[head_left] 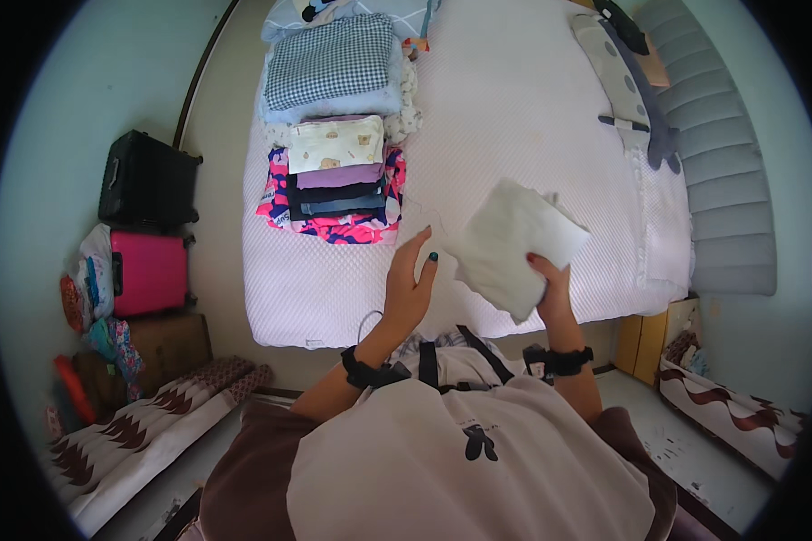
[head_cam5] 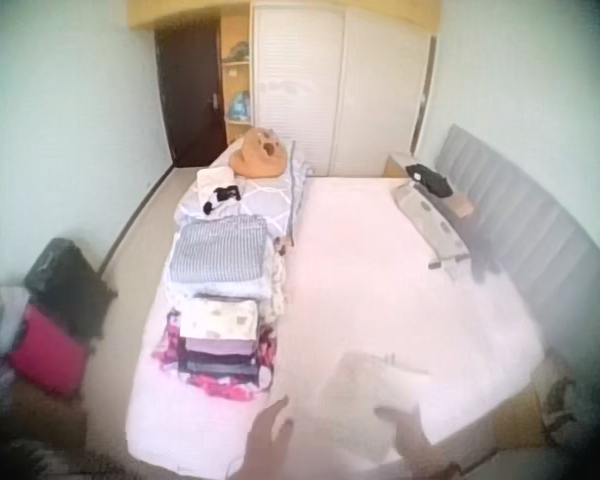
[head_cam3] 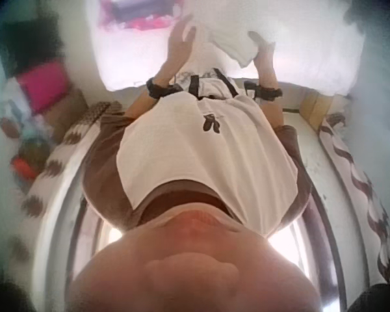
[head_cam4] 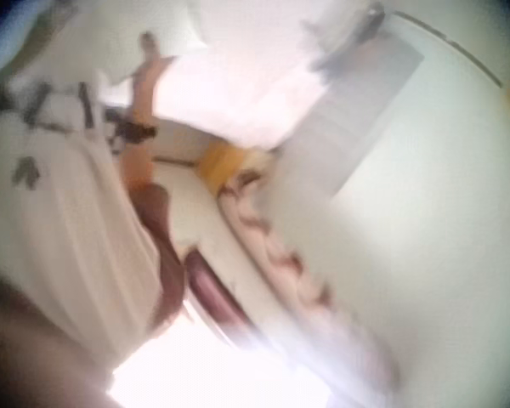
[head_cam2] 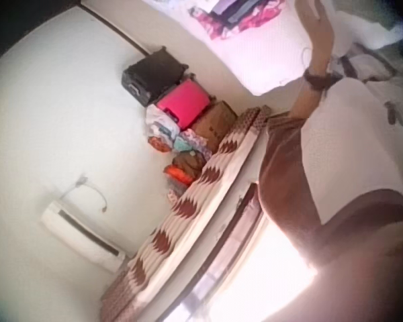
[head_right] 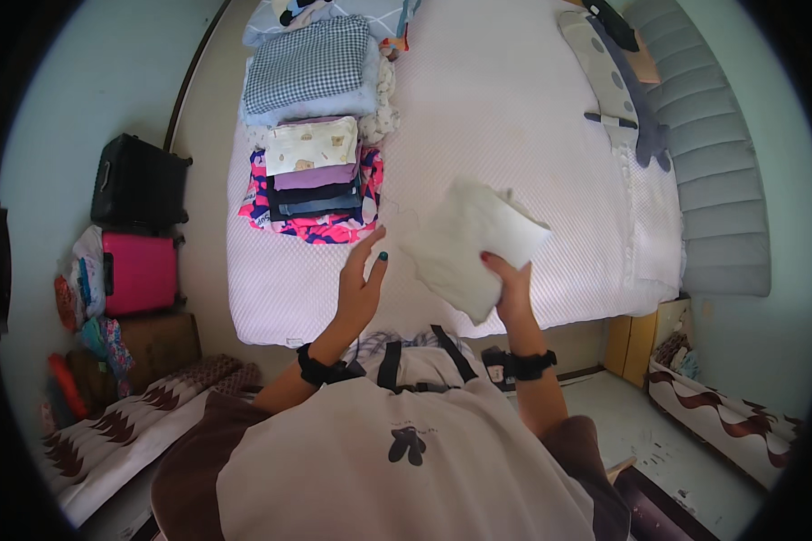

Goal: The person organizes folded clothes on a bed and unpacks disposable undergarments from plastic packaging.

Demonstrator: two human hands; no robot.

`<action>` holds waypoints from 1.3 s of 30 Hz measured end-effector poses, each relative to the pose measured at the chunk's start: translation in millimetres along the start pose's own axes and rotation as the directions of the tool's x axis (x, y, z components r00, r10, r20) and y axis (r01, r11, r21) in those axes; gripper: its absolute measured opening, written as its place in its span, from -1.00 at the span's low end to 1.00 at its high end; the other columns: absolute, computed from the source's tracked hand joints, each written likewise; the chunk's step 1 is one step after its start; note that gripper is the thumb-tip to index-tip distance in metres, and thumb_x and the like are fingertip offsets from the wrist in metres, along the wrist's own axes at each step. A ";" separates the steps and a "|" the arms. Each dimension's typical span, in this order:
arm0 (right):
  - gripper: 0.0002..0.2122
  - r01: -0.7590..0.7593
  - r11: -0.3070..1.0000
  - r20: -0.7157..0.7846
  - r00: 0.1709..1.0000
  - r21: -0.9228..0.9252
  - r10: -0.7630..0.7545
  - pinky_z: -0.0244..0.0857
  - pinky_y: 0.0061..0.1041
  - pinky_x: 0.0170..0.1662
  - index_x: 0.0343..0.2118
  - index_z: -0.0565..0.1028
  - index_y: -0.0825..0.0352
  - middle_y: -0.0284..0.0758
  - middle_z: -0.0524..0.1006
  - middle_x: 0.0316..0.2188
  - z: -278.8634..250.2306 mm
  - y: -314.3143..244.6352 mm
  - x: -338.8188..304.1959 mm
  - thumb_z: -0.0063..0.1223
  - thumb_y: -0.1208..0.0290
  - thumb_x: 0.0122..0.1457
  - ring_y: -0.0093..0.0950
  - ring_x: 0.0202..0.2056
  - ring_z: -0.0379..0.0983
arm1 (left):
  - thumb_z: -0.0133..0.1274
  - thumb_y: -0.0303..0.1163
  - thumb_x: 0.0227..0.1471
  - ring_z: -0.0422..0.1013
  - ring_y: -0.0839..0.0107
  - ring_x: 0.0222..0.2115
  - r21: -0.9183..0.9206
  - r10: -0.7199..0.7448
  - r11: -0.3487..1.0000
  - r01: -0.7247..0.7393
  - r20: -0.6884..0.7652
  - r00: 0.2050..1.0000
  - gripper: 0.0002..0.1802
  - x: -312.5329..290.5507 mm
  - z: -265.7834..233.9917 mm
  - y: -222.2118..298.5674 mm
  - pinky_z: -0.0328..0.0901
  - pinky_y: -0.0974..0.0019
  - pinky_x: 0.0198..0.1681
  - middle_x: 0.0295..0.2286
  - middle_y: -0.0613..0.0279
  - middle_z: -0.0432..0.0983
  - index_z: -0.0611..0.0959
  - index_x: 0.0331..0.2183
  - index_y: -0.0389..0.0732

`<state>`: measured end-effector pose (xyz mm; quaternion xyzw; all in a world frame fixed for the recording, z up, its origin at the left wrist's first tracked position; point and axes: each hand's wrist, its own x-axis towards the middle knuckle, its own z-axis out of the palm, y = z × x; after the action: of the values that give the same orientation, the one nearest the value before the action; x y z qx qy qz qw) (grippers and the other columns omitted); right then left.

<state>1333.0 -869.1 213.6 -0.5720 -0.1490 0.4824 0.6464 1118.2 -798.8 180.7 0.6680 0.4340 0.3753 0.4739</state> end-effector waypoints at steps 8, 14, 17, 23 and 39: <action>-0.44 0.087 0.995 0.344 0.937 -0.053 -0.063 0.21 -0.49 -0.05 -0.02 0.20 0.43 -0.21 0.37 -0.11 58.0 35.0 -3.8 0.18 0.43 -0.10 -0.45 -0.10 0.32 | 0.30 -0.31 -0.41 0.14 0.05 0.03 0.092 -0.003 0.996 0.002 0.016 1.000 0.06 -1.6 7.7 44.0 0.08 0.21 0.06 -0.02 -0.20 0.19 0.08 0.08 -0.39; -0.36 -0.127 0.973 0.407 0.913 0.194 0.038 -0.03 -0.41 0.15 0.11 0.09 0.32 -0.25 0.19 0.09 58.0 41.3 -4.4 -0.40 -0.14 0.15 -0.40 0.10 0.12 | 0.32 -0.38 -0.50 0.31 0.15 -0.10 0.052 -0.128 0.988 0.144 -0.241 0.962 0.02 -6.4 19.5 41.9 0.22 0.27 -0.05 -0.11 -0.06 0.32 0.19 0.05 -0.35; -0.33 -0.271 0.905 0.448 0.888 0.328 0.104 0.01 -0.37 0.14 0.11 0.09 0.31 -0.23 0.20 0.09 51.6 42.7 1.3 -0.40 -0.18 0.12 -0.37 0.08 0.15 | 0.32 -0.44 -0.53 0.38 0.23 -0.20 0.202 -0.265 0.936 0.288 -0.133 0.955 -0.11 -10.8 25.5 57.3 0.26 0.31 -0.11 -0.19 0.06 0.41 0.34 -0.03 -0.33; -0.36 -0.759 0.485 0.742 0.607 0.435 0.285 0.07 -0.30 0.11 0.10 0.11 0.34 -0.21 0.26 0.04 20.6 76.7 29.1 -0.31 -0.12 0.13 -0.32 0.06 0.19 | 0.25 -0.53 -0.44 0.44 0.36 -0.31 -0.045 -0.268 0.960 0.276 0.129 0.955 -0.32 -18.3 7.8 52.8 0.31 0.36 -0.19 -0.25 0.19 0.47 0.44 -0.12 -0.32; -0.64 -0.706 0.687 0.636 0.613 0.174 0.469 0.21 -0.29 0.02 -0.02 0.28 0.30 -0.24 0.41 -0.10 174.1 124.6 191.4 -0.17 0.26 0.16 -0.34 -0.06 0.34 | -0.07 -0.15 -0.09 0.36 0.24 -0.24 -0.776 -0.663 0.627 0.066 -0.488 0.567 -0.44 -174.4 -238.8 -13.3 0.25 0.21 -0.11 -0.26 0.12 0.41 0.36 -0.07 -0.27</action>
<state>1240.8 -628.3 87.2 -0.2779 -0.0207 0.8321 0.4796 837.6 -886.2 216.5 0.1128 0.5551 0.6260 0.5359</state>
